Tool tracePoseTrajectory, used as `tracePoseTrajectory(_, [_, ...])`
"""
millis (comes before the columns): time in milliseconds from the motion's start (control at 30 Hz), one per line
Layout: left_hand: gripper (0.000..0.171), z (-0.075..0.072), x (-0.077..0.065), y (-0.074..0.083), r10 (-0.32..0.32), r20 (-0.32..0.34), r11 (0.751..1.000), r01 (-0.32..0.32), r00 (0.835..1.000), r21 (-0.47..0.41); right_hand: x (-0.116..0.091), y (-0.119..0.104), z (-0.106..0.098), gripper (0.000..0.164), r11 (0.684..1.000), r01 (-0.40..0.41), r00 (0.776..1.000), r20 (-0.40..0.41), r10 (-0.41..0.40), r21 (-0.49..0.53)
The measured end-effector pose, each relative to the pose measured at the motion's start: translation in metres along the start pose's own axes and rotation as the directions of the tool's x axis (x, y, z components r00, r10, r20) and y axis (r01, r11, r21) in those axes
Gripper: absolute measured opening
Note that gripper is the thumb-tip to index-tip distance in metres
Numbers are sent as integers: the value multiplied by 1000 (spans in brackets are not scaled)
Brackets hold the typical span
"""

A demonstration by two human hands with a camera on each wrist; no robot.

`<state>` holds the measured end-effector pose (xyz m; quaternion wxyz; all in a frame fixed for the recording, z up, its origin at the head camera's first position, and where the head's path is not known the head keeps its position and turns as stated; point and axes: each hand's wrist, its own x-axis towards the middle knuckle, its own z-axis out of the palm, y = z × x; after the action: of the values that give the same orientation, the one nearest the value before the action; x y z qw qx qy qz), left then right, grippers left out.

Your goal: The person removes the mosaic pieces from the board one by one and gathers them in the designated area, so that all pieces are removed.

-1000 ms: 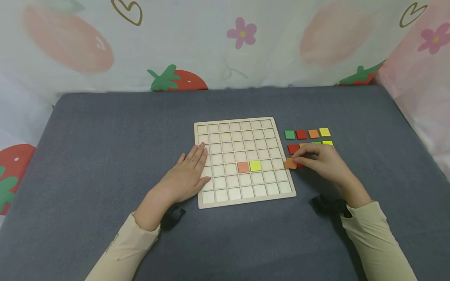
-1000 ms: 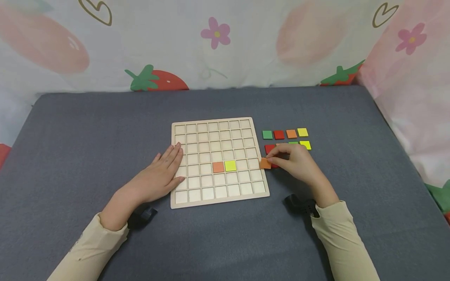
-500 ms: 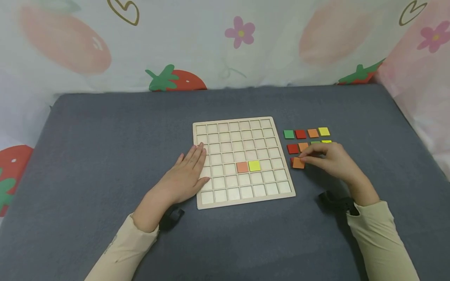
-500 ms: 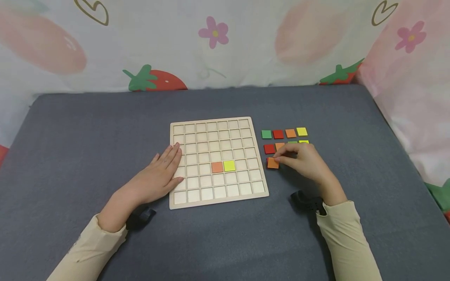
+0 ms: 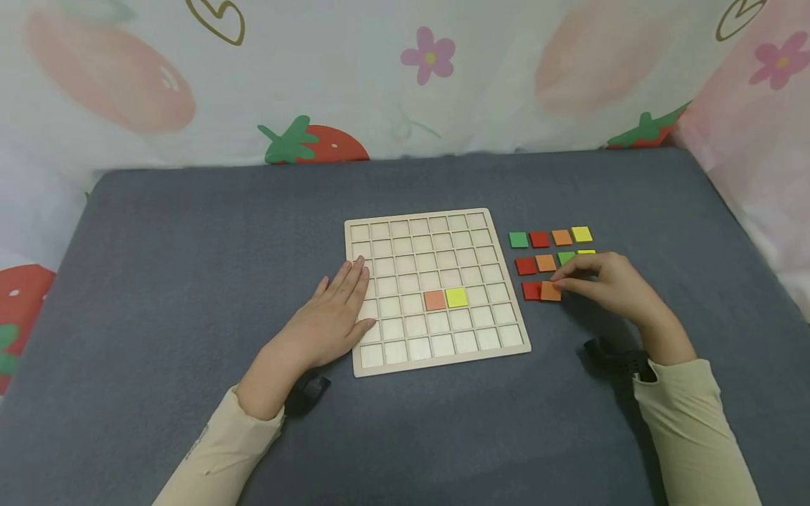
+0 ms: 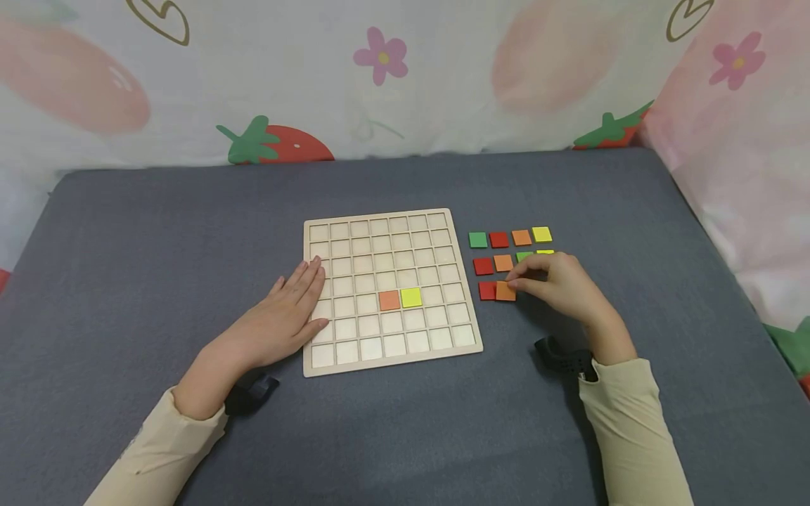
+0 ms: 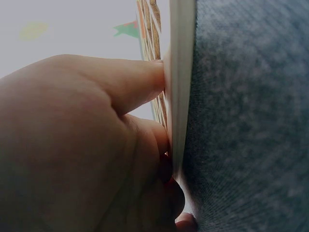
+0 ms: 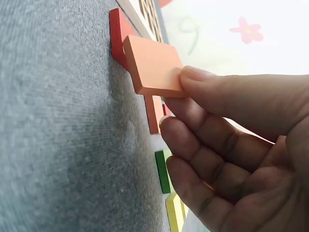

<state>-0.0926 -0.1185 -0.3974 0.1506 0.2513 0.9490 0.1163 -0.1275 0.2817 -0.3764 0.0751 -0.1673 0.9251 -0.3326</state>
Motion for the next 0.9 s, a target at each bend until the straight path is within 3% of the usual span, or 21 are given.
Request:
tracePoseTrajectory(367, [71,-2,-1,2,9,-5,1000,-9,1000,-5,0,8,-2,9,997,-73,997,17,73,-29])
tracePoseTrajectory(667, [71,-2,0,1,12,-8,1000,-12,1000,-4,3,13,3,9,998,-17,999,-52,14,-55])
tracePoseTrajectory(900, [71,0,0,0,12,-11,1000,-12,1000,0,3,14,5,7,999,-26,999,-46,24,-46])
